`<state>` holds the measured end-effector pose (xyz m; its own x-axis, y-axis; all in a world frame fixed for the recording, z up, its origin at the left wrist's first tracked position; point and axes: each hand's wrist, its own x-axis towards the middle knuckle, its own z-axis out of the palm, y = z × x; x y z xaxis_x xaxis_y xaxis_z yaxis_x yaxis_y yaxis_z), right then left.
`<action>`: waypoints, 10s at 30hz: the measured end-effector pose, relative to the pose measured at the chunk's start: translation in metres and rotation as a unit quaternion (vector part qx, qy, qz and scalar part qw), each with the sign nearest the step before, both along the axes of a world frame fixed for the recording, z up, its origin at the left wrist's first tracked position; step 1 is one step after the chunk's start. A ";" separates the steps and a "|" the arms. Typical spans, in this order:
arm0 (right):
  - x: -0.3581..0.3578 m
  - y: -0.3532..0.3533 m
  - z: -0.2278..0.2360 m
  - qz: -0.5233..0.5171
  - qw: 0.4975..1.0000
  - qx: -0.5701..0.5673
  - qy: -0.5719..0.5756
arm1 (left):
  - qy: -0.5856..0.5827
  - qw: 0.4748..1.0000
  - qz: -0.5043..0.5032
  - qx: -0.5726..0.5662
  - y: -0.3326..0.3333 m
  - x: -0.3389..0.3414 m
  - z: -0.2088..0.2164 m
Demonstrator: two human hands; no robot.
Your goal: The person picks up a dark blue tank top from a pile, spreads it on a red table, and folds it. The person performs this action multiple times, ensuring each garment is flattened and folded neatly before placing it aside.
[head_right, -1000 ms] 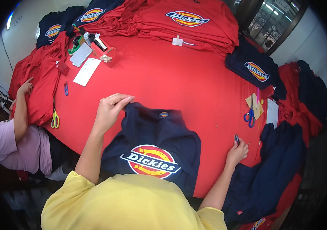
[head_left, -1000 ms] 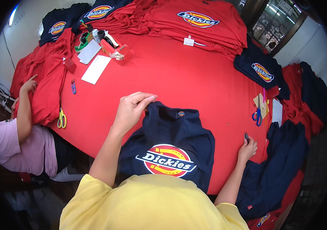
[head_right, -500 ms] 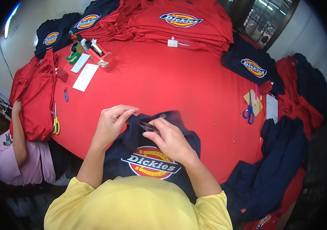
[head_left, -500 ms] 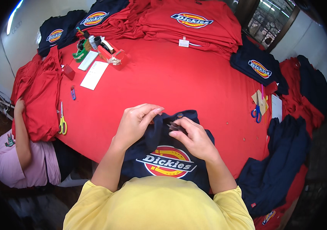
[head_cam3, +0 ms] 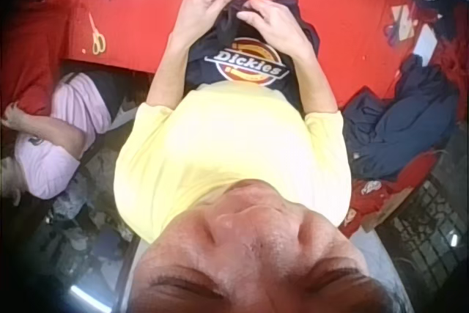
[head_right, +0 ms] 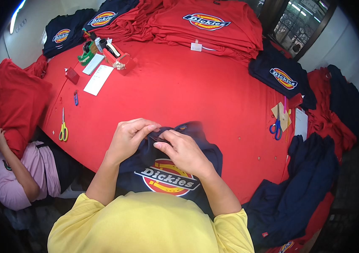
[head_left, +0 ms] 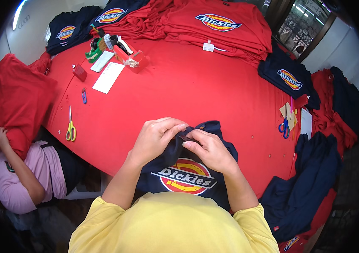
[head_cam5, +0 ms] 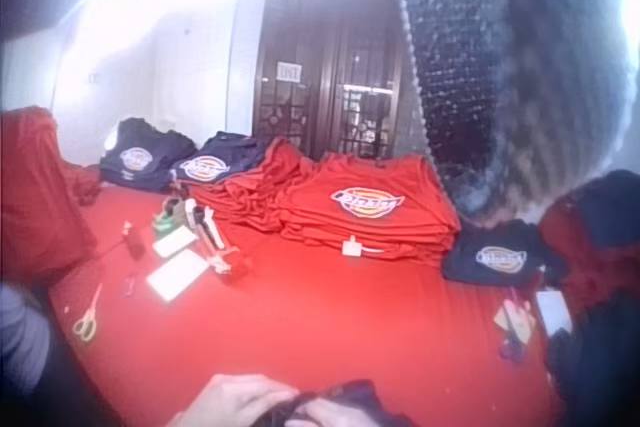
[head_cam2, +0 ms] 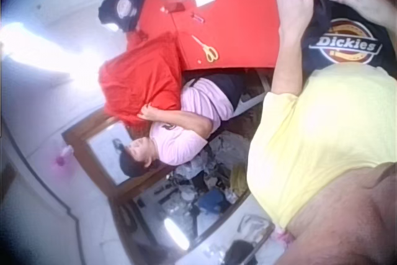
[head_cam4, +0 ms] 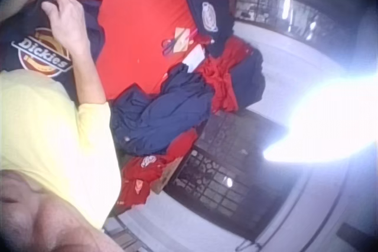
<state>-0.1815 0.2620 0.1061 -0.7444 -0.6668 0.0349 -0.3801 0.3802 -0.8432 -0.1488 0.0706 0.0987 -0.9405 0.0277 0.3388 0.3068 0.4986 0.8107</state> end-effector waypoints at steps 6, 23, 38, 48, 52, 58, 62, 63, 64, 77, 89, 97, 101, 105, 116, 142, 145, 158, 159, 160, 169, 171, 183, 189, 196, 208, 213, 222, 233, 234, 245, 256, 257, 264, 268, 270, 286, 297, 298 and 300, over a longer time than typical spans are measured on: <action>-0.002 0.009 -0.007 -0.021 0.999 -0.029 0.033 | -0.077 0.995 -0.003 0.068 0.000 0.000 0.005; -0.002 0.001 -0.005 -0.111 0.977 0.102 0.150 | -0.019 0.996 0.045 0.069 0.002 0.005 -0.004; -0.011 -0.016 -0.020 -0.059 0.989 0.058 0.122 | -0.051 0.996 0.041 0.055 0.002 0.007 0.000; -0.008 0.096 -0.035 -0.301 0.948 0.105 -0.019 | -0.179 0.915 0.276 -0.232 -0.118 0.060 0.002; 0.018 0.087 -0.084 -0.278 0.953 0.002 -0.122 | -0.343 0.918 0.198 0.010 -0.121 0.067 -0.048; 0.011 0.031 -0.109 -0.313 0.947 -0.070 -0.025 | -0.305 0.773 0.053 0.553 -0.039 -0.047 -0.121; 0.001 0.103 -0.026 -0.293 0.877 -0.340 -0.173 | -0.217 0.792 -0.013 0.570 -0.066 -0.049 -0.077; 0.002 0.129 0.000 -0.263 0.866 -0.378 -0.196 | -0.191 0.832 -0.014 0.521 -0.083 -0.049 -0.070; -0.003 0.152 0.011 -0.245 0.894 -0.335 -0.168 | -0.163 0.867 -0.020 0.471 -0.094 -0.054 -0.062; -0.030 0.180 -0.061 -0.169 0.982 0.080 0.034 | -0.017 0.991 -0.024 -0.129 -0.090 -0.041 -0.069; -0.105 0.177 -0.079 -0.442 0.883 -0.138 0.074 | -0.067 0.959 0.166 0.221 -0.088 -0.108 -0.078; -0.071 0.257 -0.161 -0.569 0.714 0.353 0.204 | -0.258 0.958 0.128 0.007 -0.107 -0.016 -0.113; -0.094 0.205 -0.128 -0.537 0.746 0.286 0.270 | -0.334 0.933 0.129 -0.031 -0.102 0.020 -0.094; -0.135 0.064 -0.074 -0.309 0.917 0.018 0.253 | -0.166 0.958 0.211 -0.104 -0.078 0.029 -0.092; -0.192 -0.148 -0.099 -0.121 0.944 0.204 0.228 | 0.031 0.980 0.128 -0.148 -0.008 0.053 -0.082; 0.041 -0.021 -0.122 -0.086 0.991 0.008 -0.102 | -0.206 0.926 -0.176 -0.262 -0.049 0.010 -0.064; 0.038 -0.020 -0.122 -0.082 0.989 0.003 -0.124 | -0.222 0.931 -0.192 -0.218 -0.050 0.009 -0.063; 0.023 0.057 -0.111 -0.276 0.960 -0.045 -0.033 | -0.097 0.985 -0.067 -0.125 -0.020 -0.019 -0.070; 0.008 0.081 -0.113 -0.339 0.940 -0.032 0.024 | -0.050 0.990 -0.043 -0.128 -0.020 -0.034 -0.077; -0.007 0.108 -0.113 -0.380 0.916 0.014 0.129 | -0.014 0.991 -0.021 -0.134 -0.018 -0.052 -0.082; -0.057 0.229 -0.155 -0.550 0.712 0.358 0.250 | -0.044 0.988 -0.008 -0.148 0.009 -0.135 -0.115; -0.061 0.236 -0.162 -0.546 0.719 0.333 0.274 | -0.058 0.989 -0.004 -0.135 0.006 -0.136 -0.108; -0.059 0.242 -0.168 -0.560 0.700 0.300 0.326 | -0.049 0.985 0.167 -0.019 -0.044 -0.148 -0.089; -0.018 0.182 -0.127 -0.459 0.850 0.208 0.154 | -0.001 0.951 0.301 -0.074 -0.105 -0.154 -0.076; 0.014 0.131 -0.098 -0.432 0.853 0.184 0.229 | -0.186 0.982 -0.010 0.027 -0.020 -0.094 -0.021; 0.048 0.015 -0.088 0.032 0.985 0.047 0.161 | -0.235 0.873 0.171 -0.392 -0.130 0.011 -0.027; 0.021 0.061 -0.066 -0.125 0.975 0.078 0.166 | -0.116 0.878 0.267 -0.380 -0.150 0.057 -0.050; -0.067 0.122 -0.123 -0.299 0.923 0.150 0.190 | -0.084 0.958 -0.164 -0.220 0.049 0.038 -0.104; 0.029 0.071 -0.093 -0.036 0.995 0.086 -0.036 | -0.291 0.943 -0.148 0.065 0.038 0.030 -0.105; 0.030 0.073 -0.095 -0.048 0.994 0.090 -0.040 | -0.287 0.945 -0.145 0.057 0.039 0.029 -0.104; 0.027 0.076 -0.084 -0.067 0.992 0.111 -0.006 | -0.206 0.974 -0.093 0.000 0.037 0.035 -0.098; 0.037 0.105 -0.133 -0.303 0.951 -0.014 -0.054 | -0.117 0.859 0.237 -0.438 -0.098 0.066 -0.159; 0.038 0.123 -0.137 -0.338 0.938 -0.043 -0.067 | -0.183 0.840 0.294 -0.418 -0.109 0.081 -0.157; 0.080 0.169 -0.120 -0.383 0.919 0.084 0.037 | -0.047 0.925 0.306 -0.221 -0.102 0.141 -0.141; 0.083 0.128 -0.098 -0.246 0.967 0.055 -0.017 | -0.059 0.964 -0.015 -0.260 -0.010 0.100 -0.104; 0.088 0.134 -0.064 -0.303 0.938 -0.147 -0.084 | -0.100 0.982 -0.014 -0.160 -0.031 0.094 -0.117; -0.122 0.233 -0.077 -0.476 0.864 0.000 0.162 | -0.075 0.997 -0.017 -0.027 -0.089 -0.082 -0.058; 0.026 0.224 -0.136 -0.359 0.919 0.072 0.148 | -0.076 0.990 0.079 -0.092 -0.109 0.071 -0.131; 0.041 0.201 -0.134 -0.331 0.935 0.062 0.106 | -0.066 0.989 0.095 -0.093 -0.114 0.076 -0.136; 0.063 0.161 -0.118 -0.304 0.907 0.235 0.172 | -0.063 0.989 0.103 -0.087 -0.102 0.071 -0.130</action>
<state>-0.1184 0.4227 -0.0115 -0.9785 -0.1388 0.1527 -0.1902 0.8940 -0.4057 -0.0776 -0.0316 -0.0317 -0.9667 -0.1203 0.2257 0.0869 0.6752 0.7325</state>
